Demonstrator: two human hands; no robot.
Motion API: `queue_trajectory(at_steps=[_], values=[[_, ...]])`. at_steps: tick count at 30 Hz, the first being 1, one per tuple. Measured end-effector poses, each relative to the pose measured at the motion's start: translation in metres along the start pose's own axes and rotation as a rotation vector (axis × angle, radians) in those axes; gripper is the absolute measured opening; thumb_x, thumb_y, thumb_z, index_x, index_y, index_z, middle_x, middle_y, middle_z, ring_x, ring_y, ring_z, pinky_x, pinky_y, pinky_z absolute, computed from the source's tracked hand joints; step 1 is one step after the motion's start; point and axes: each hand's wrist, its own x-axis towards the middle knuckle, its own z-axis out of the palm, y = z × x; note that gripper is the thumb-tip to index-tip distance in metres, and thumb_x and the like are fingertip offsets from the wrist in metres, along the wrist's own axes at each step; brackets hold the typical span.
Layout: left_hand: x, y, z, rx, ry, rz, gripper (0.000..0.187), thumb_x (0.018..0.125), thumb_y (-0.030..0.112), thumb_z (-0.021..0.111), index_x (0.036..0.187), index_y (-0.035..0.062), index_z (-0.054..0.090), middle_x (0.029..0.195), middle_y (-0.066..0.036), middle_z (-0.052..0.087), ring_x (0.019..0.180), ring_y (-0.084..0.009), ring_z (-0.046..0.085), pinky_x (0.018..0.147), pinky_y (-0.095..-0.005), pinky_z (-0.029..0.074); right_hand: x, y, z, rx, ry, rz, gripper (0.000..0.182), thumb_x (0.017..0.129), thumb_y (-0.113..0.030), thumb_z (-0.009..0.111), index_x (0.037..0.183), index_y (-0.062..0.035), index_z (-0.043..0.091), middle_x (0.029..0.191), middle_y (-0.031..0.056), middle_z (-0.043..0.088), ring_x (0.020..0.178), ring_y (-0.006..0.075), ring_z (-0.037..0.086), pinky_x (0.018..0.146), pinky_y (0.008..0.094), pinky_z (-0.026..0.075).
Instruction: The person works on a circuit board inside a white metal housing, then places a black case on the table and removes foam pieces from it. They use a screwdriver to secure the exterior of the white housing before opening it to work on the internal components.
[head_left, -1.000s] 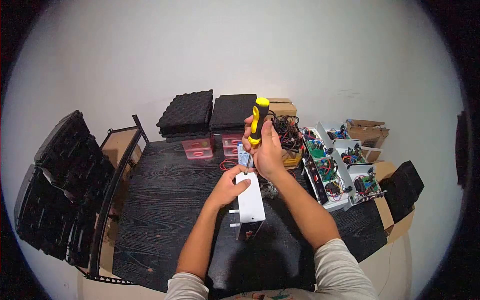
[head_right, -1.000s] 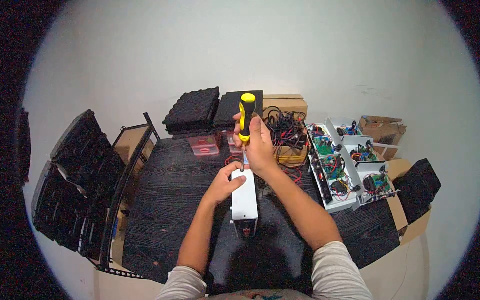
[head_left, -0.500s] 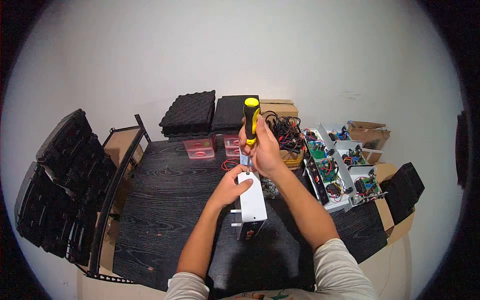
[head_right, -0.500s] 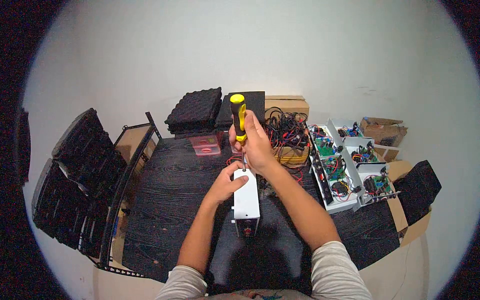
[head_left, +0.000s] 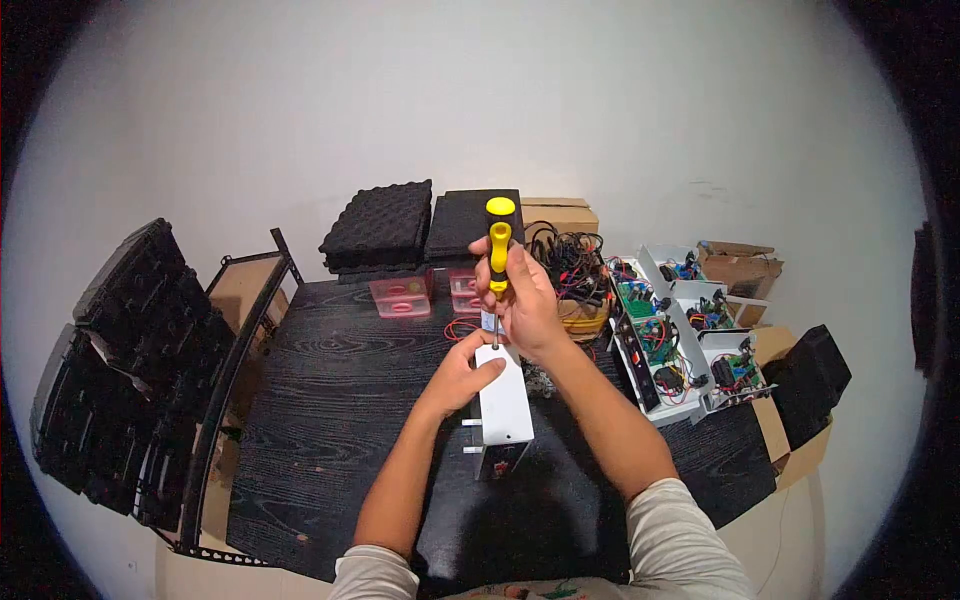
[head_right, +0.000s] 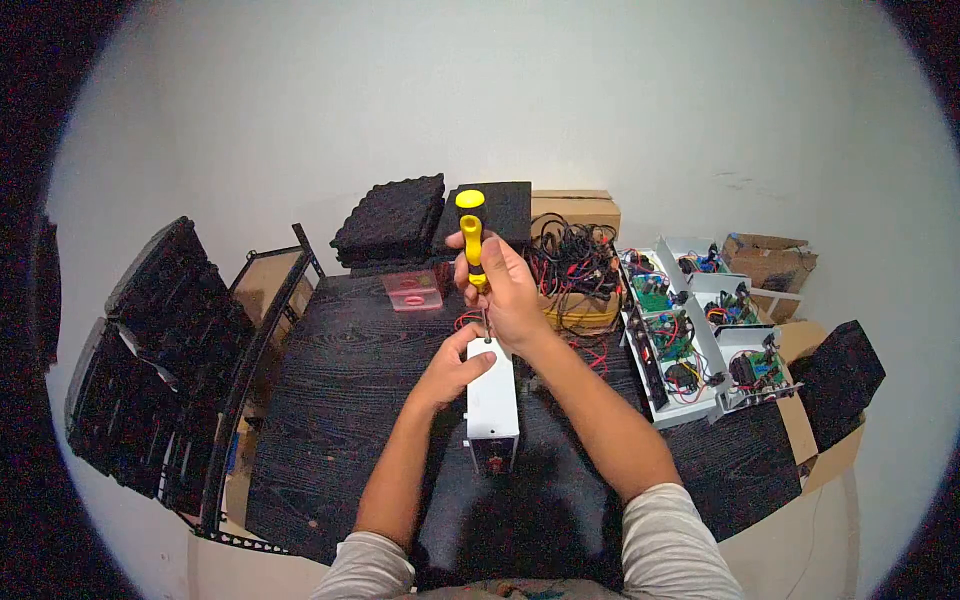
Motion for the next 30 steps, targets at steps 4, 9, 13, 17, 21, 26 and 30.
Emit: queue_trajectory(at_steps=[4, 9, 13, 17, 21, 26, 30], values=[[0.000, -0.001, 0.001, -0.032, -0.006, 0.013, 0.027, 0.095, 0.013, 0.068, 0.118, 0.0045, 0.059, 0.096, 0.000, 0.065, 0.086, -0.0074, 0.061, 0.077, -0.0270, 0.051, -0.001, 0.002, 0.012, -0.134, 0.093, -0.174, 0.037, 0.108, -0.044, 0.053, 0.118, -0.0080, 0.051, 0.087, 0.0022, 0.058, 0.066, 0.0059, 0.051, 0.056, 0.0186, 0.039], [0.000, -0.001, 0.002, -0.076, -0.006, 0.005, 0.027, 0.095, 0.013, 0.068, 0.119, 0.0053, 0.060, 0.096, 0.001, 0.065, 0.085, -0.0072, 0.061, 0.077, -0.0268, 0.051, 0.005, 0.005, -0.004, 0.038, 0.074, -0.041, 0.044, 0.108, -0.048, 0.049, 0.124, -0.0078, 0.050, 0.086, 0.0018, 0.060, 0.065, 0.0065, 0.050, 0.055, 0.0195, 0.039], [0.001, 0.001, 0.002, -0.038, -0.002, 0.027, 0.026, 0.095, 0.011, 0.067, 0.119, 0.0056, 0.060, 0.096, 0.002, 0.065, 0.085, -0.0069, 0.061, 0.077, -0.0266, 0.051, 0.005, -0.007, 0.003, 0.068, 0.061, 0.005, 0.051, 0.109, -0.054, 0.043, 0.120, -0.0057, 0.055, 0.084, 0.0021, 0.059, 0.066, 0.0087, 0.051, 0.053, 0.0216, 0.037], [0.001, -0.001, 0.001, -0.034, -0.008, 0.007, 0.027, 0.095, 0.011, 0.067, 0.121, 0.0055, 0.062, 0.097, 0.002, 0.064, 0.085, -0.0067, 0.060, 0.078, -0.0266, 0.050, 0.005, 0.001, 0.009, -0.045, 0.176, -0.092, 0.053, 0.109, -0.055, 0.042, 0.117, -0.0047, 0.057, 0.080, 0.0023, 0.059, 0.063, 0.0096, 0.052, 0.049, 0.0206, 0.035], [-0.001, 0.006, 0.004, -0.014, 0.001, 0.007, 0.029, 0.095, 0.012, 0.067, 0.122, 0.0054, 0.062, 0.096, 0.002, 0.065, 0.084, -0.0065, 0.060, 0.077, -0.0265, 0.050, 0.007, -0.004, 0.002, 0.082, 0.177, 0.000, 0.047, 0.109, -0.052, 0.045, 0.121, -0.0070, 0.053, 0.079, 0.0025, 0.058, 0.057, 0.0089, 0.050, 0.046, 0.0197, 0.034], [0.000, 0.001, 0.002, -0.032, 0.007, 0.020, 0.027, 0.095, 0.011, 0.067, 0.121, 0.0052, 0.062, 0.095, 0.002, 0.065, 0.084, -0.0064, 0.061, 0.076, -0.0260, 0.051, 0.003, -0.004, 0.008, -0.003, 0.102, -0.092, 0.041, 0.108, -0.047, 0.052, 0.119, -0.0072, 0.053, 0.084, 0.0011, 0.057, 0.058, 0.0075, 0.050, 0.046, 0.0193, 0.033], [-0.001, 0.004, 0.003, -0.052, -0.003, 0.010, 0.027, 0.095, 0.011, 0.067, 0.120, 0.0049, 0.061, 0.095, 0.001, 0.065, 0.084, -0.0067, 0.061, 0.077, -0.0261, 0.051, 0.004, 0.002, 0.008, -0.271, 0.158, -0.209, 0.036, 0.107, -0.042, 0.056, 0.119, -0.0072, 0.053, 0.089, 0.0001, 0.056, 0.059, 0.0059, 0.049, 0.047, 0.0181, 0.033]])
